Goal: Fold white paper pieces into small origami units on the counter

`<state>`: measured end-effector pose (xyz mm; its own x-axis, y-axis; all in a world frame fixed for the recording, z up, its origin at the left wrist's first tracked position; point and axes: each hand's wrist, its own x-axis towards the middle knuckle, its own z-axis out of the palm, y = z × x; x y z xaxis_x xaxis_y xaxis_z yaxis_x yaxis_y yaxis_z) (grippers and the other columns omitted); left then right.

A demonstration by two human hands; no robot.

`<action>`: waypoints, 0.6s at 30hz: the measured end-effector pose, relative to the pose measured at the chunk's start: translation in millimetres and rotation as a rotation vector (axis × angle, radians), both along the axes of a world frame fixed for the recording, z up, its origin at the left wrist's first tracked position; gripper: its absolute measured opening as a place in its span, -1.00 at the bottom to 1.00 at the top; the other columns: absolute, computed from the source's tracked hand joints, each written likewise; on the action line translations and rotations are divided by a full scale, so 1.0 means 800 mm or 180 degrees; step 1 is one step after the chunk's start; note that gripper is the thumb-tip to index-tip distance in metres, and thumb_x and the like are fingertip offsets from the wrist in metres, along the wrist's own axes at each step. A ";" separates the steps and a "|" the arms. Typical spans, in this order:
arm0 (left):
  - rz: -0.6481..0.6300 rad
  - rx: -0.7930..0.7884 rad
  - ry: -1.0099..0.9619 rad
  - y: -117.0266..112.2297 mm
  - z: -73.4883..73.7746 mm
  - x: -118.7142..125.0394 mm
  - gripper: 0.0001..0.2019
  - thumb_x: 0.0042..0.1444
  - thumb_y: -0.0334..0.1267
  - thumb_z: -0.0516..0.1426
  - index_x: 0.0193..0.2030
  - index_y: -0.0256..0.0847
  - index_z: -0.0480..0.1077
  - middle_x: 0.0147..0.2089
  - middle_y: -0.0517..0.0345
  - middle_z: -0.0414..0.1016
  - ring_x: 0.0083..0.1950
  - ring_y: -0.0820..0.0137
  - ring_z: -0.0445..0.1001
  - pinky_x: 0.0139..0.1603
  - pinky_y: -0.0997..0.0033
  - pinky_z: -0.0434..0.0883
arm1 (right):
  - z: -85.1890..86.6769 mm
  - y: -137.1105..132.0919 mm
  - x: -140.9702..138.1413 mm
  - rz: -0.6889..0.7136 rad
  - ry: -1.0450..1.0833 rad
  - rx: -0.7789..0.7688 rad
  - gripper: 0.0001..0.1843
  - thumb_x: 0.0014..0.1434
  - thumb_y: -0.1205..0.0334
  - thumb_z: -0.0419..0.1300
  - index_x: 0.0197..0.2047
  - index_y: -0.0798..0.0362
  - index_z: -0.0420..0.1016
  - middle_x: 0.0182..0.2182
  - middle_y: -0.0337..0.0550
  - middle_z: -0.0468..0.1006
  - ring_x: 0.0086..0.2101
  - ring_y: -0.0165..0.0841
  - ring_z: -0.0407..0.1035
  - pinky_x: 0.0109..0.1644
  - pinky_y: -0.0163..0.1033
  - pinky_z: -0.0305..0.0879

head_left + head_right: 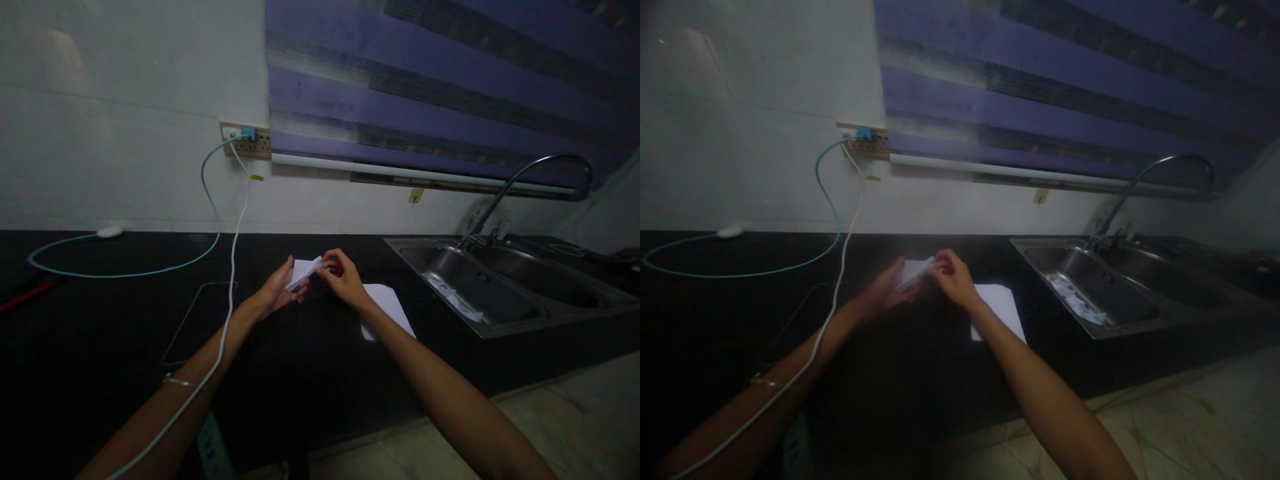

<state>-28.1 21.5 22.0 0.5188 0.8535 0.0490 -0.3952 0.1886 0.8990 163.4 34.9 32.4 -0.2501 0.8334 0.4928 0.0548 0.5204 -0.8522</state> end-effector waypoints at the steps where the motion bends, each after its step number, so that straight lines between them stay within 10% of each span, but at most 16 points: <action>1: 0.0000 -0.0021 -0.0037 0.001 -0.001 -0.002 -0.53 0.25 0.15 0.02 -0.23 -0.30 0.40 -0.47 0.16 0.36 -0.51 0.45 0.34 -0.48 0.45 0.35 | 0.001 0.000 0.000 0.0005 -0.0030 0.0031 -0.69 0.09 0.10 0.32 -0.14 -0.04 0.37 -0.35 -0.22 0.50 -0.39 -0.38 0.40 -0.34 -0.28 0.35; 9: 0.0006 -0.0203 -0.0244 0.002 -0.005 -0.011 -0.73 0.14 -0.14 0.19 -0.17 -0.33 0.49 -0.32 0.09 0.41 -0.37 0.44 0.38 -0.39 0.44 0.39 | 0.008 -0.007 -0.003 0.0139 0.0116 -0.0037 -0.66 0.20 0.05 0.21 -0.01 -0.05 0.29 -0.41 -0.27 0.52 -0.50 -0.43 0.36 -0.43 -0.31 0.30; 18: -0.0103 0.0082 0.0287 0.000 -0.003 -0.006 -0.62 0.20 -0.03 0.16 -0.05 -0.32 0.51 -0.38 0.18 0.29 -0.44 0.51 0.30 -0.46 0.51 0.28 | 0.010 -0.007 -0.005 -0.0252 0.0010 0.0121 -0.79 0.12 0.06 0.29 -0.30 -0.01 0.41 -0.47 -0.27 0.45 -0.53 -0.43 0.33 -0.48 -0.31 0.24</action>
